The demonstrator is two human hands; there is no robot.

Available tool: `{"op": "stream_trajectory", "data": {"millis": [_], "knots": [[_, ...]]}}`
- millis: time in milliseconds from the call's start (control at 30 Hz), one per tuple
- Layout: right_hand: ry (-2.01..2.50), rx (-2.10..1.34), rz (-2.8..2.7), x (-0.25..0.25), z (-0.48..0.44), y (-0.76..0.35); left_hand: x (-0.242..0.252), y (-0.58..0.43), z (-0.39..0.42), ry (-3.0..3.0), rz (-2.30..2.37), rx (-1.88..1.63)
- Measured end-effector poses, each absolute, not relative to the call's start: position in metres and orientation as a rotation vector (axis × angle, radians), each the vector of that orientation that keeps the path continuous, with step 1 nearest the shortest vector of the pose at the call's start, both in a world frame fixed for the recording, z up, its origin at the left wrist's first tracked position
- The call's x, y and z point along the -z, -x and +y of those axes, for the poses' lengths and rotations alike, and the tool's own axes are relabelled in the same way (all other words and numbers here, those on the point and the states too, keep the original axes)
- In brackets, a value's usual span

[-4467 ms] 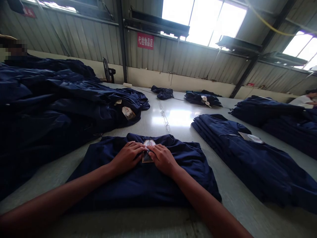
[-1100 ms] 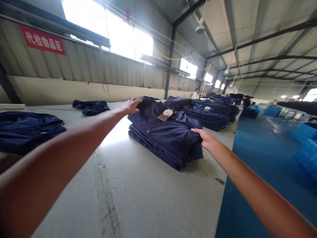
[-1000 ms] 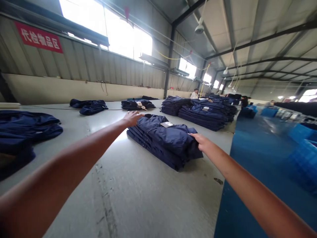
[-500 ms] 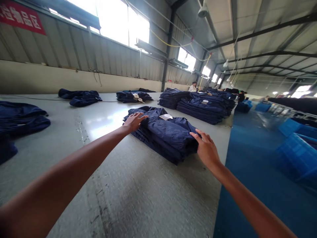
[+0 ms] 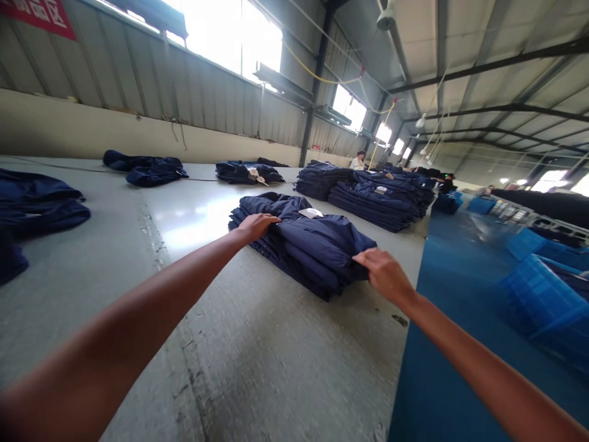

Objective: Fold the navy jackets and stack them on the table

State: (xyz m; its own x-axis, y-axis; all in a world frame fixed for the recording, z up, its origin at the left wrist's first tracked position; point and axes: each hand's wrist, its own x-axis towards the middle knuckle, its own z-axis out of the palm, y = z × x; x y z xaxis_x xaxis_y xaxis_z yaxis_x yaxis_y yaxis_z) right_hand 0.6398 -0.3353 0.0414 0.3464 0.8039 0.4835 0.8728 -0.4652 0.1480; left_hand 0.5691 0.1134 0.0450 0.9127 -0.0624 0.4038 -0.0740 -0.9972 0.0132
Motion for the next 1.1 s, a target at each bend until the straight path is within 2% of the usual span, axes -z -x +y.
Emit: {"op": "stream_trajectory", "data": {"millis": [100,200,333,433,567,800,967,1100], "knots": [[2.483,0.579,-1.72,-0.027,-0.344,-0.634,-0.035,-0.566,0.117,-3.005,-0.156,-0.615],[2.415,0.629,-1.672,-0.03,-0.345,-0.622,-0.025,-0.549,0.123,-2.958,-0.166,-0.657],[2.113,0.786,-1.533,-0.047,-0.31,-0.59,-0.006,-0.494,0.139,-2.9,-0.059,-0.703],[1.888,0.787,-1.545,-0.048,-0.252,-0.556,0.014,-0.426,0.161,-2.885,0.098,-0.683],[1.745,0.475,-1.621,-0.023,-0.142,-0.513,0.032,-0.31,0.194,-2.894,0.418,-0.64],[1.604,0.037,-1.733,0.033,0.059,-0.415,0.023,-0.103,0.201,-2.877,1.09,-0.759],[1.523,-0.067,-1.876,0.042,0.122,-0.319,0.016,0.014,0.176,-2.847,1.473,-0.895],[1.476,-0.134,-2.017,0.05,0.142,-0.254,0.028,0.066,0.175,-2.795,1.805,-0.949]]}}
